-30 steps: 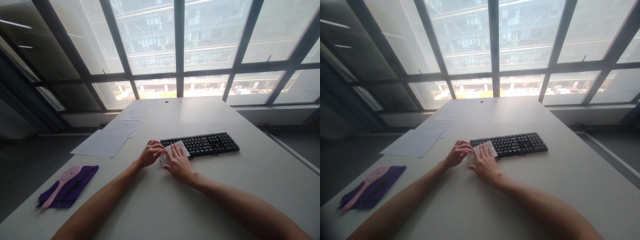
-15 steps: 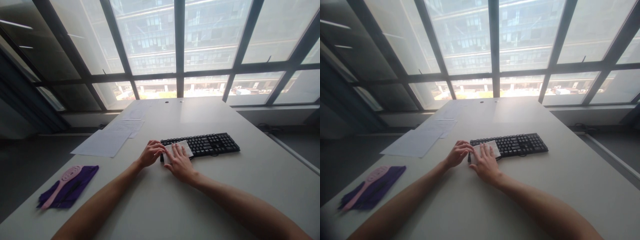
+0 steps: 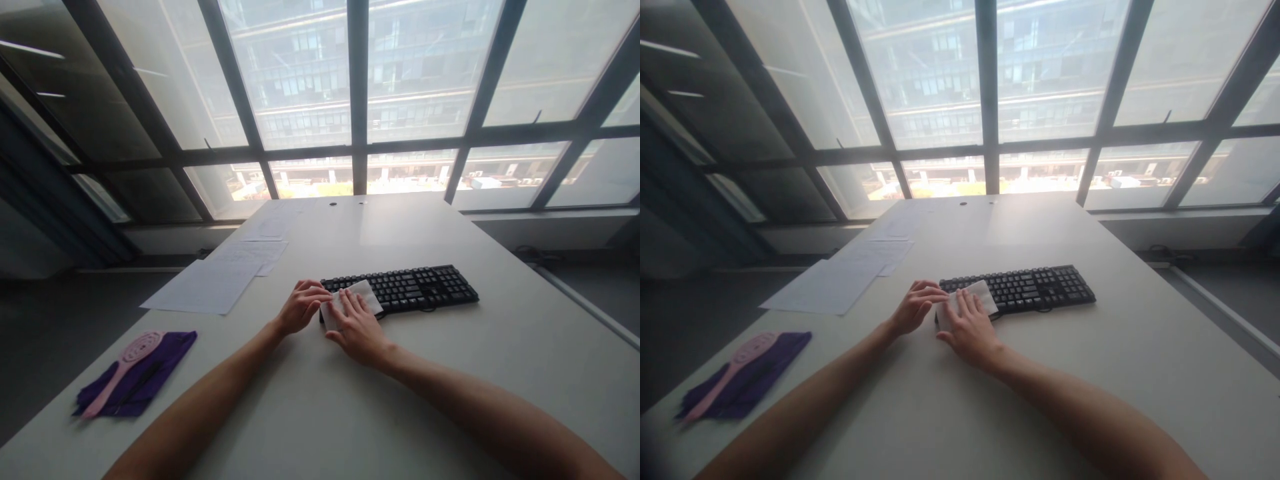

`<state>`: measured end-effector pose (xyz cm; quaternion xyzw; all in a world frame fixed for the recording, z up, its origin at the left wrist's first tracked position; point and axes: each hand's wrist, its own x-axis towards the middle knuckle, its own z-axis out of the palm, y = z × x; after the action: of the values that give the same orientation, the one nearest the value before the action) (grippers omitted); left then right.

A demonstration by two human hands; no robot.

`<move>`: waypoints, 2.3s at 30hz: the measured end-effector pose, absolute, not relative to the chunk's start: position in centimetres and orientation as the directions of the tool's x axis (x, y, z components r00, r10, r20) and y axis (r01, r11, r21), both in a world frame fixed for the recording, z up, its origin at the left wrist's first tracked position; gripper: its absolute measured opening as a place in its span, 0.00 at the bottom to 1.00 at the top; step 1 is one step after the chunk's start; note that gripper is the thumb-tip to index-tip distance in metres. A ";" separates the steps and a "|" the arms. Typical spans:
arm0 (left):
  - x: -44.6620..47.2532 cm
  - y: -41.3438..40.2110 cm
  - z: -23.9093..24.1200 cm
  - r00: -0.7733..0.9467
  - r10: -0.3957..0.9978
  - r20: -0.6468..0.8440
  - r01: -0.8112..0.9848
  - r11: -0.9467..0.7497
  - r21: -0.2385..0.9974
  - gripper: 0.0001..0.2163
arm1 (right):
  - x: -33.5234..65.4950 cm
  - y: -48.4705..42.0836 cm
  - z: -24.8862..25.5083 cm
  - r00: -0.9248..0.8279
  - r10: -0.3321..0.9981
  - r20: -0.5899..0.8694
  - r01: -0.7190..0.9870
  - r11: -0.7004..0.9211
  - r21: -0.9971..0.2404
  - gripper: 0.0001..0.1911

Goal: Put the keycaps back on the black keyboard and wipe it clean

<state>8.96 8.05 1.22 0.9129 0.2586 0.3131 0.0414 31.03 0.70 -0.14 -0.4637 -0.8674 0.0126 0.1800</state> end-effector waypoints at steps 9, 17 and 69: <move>9.0 8.0 1.3 0.672 0.513 0.534 0.452 -0.855 0.252 0.27 | 31.0 0.9 -0.4 -0.335 0.908 0.251 0.895 0.390 -0.216 0.39; 9.0 8.2 1.2 0.678 0.520 0.520 0.433 -0.854 0.289 0.29 | 31.2 0.6 0.1 -0.471 0.844 0.257 0.837 0.520 -0.173 0.43; 10.1 7.9 1.4 0.393 0.914 0.095 -0.520 0.136 0.843 0.36 | 32.4 1.2 -1.0 -0.337 0.898 0.282 0.897 0.397 -0.194 0.43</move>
<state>10.12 7.86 1.41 0.4267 0.2313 0.4998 0.7174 32.40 1.17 -1.01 -0.5490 -0.8175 0.0022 0.1738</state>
